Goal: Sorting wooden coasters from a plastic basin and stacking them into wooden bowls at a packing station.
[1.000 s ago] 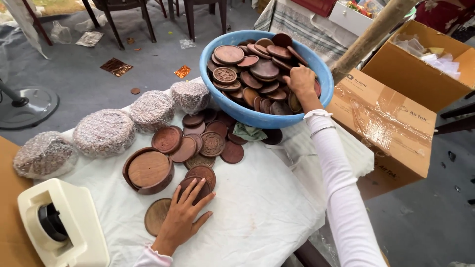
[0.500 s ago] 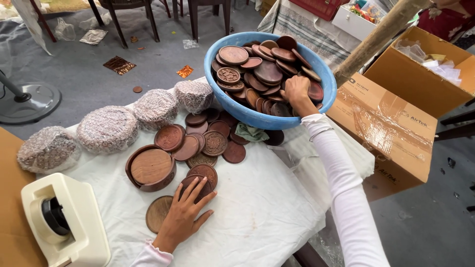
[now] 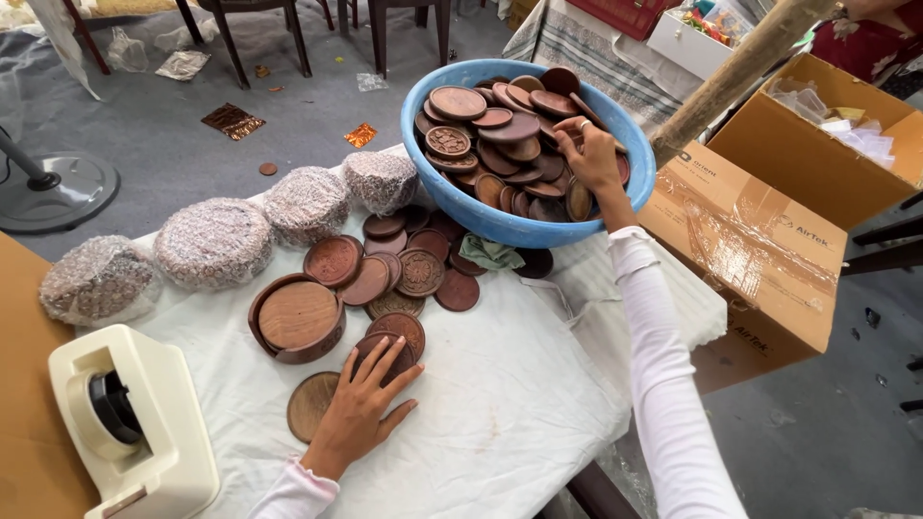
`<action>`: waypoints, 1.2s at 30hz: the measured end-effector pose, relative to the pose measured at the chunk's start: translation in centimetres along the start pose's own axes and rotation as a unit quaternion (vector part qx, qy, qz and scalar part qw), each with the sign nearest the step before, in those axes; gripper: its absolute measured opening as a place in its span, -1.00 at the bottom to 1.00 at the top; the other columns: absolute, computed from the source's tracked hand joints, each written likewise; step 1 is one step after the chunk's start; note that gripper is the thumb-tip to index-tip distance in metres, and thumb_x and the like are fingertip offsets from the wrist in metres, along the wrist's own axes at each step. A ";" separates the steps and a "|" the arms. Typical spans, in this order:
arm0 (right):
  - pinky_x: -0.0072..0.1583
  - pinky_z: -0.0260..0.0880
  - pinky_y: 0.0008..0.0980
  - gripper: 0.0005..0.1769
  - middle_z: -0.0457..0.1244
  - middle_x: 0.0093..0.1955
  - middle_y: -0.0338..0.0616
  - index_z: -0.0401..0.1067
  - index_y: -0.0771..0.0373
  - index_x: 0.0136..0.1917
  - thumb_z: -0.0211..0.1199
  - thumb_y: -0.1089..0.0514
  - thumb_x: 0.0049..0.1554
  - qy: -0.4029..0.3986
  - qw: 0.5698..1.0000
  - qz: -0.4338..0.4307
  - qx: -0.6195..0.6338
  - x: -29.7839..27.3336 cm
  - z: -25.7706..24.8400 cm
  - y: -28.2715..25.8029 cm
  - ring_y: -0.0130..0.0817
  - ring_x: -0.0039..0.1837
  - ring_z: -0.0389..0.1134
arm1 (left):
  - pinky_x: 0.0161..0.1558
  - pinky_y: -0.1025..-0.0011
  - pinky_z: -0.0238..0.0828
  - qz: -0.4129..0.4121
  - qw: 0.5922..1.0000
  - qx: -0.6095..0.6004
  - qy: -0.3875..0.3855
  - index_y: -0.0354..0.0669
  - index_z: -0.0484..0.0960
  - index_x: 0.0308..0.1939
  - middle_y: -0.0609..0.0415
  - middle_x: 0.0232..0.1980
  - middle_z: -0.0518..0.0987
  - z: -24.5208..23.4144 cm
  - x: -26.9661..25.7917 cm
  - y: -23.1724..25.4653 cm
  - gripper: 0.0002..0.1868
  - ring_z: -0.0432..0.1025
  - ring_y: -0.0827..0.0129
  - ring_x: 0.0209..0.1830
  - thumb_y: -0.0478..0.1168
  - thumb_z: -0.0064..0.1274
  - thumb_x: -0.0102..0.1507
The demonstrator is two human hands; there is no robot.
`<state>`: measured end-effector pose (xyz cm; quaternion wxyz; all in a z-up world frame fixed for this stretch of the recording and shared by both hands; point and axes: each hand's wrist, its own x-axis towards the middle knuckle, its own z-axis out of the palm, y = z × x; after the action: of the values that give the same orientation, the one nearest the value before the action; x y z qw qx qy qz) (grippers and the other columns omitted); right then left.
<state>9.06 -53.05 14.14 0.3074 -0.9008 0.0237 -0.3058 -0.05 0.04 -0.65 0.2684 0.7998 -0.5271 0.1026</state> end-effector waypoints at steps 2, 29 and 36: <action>0.00 0.47 -0.47 -0.80 0.46 -0.05 -0.12 0.54 0.30 0.15 0.35 0.15 0.32 0.032 0.998 0.035 -0.033 -0.2 -0.1 0.5 -0.37 -0.04 0.49 | 0.42 -0.16 -0.11 0.002 1.000 0.003 0.000 0.15 0.49 0.34 -0.07 0.53 0.22 0.0 0.0 0.1 -0.45 0.06 0.02 0.54 0.10 0.07 0.28; -0.02 0.44 -0.09 -0.36 0.40 0.01 -0.16 0.53 -0.07 0.16 0.53 0.04 -0.24 -0.210 0.921 -0.132 -0.301 -2.2 -0.4 -4.5 -0.08 0.12 0.41 | 0.43 -0.16 -0.10 0.000 1.000 0.008 -0.001 0.16 0.50 0.33 -0.05 0.54 0.21 -0.1 -0.2 0.1 -0.47 0.05 0.04 0.55 0.10 0.06 0.29; 0.13 0.45 -0.37 -0.53 0.45 -0.04 -0.22 0.57 0.21 0.06 0.63 0.20 -0.13 -0.078 0.996 -0.048 0.012 -1.1 -1.4 1.2 -0.46 0.02 0.44 | 0.43 -0.16 -0.12 0.001 1.000 0.005 -0.001 0.17 0.50 0.33 -0.05 0.54 0.21 -0.1 -0.3 0.0 -0.47 0.04 0.03 0.55 0.10 0.06 0.29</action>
<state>7.58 -54.52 13.79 0.3045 -0.9180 -0.0468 -0.2495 -0.13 0.30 -0.67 0.2643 0.8007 -0.5273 0.1045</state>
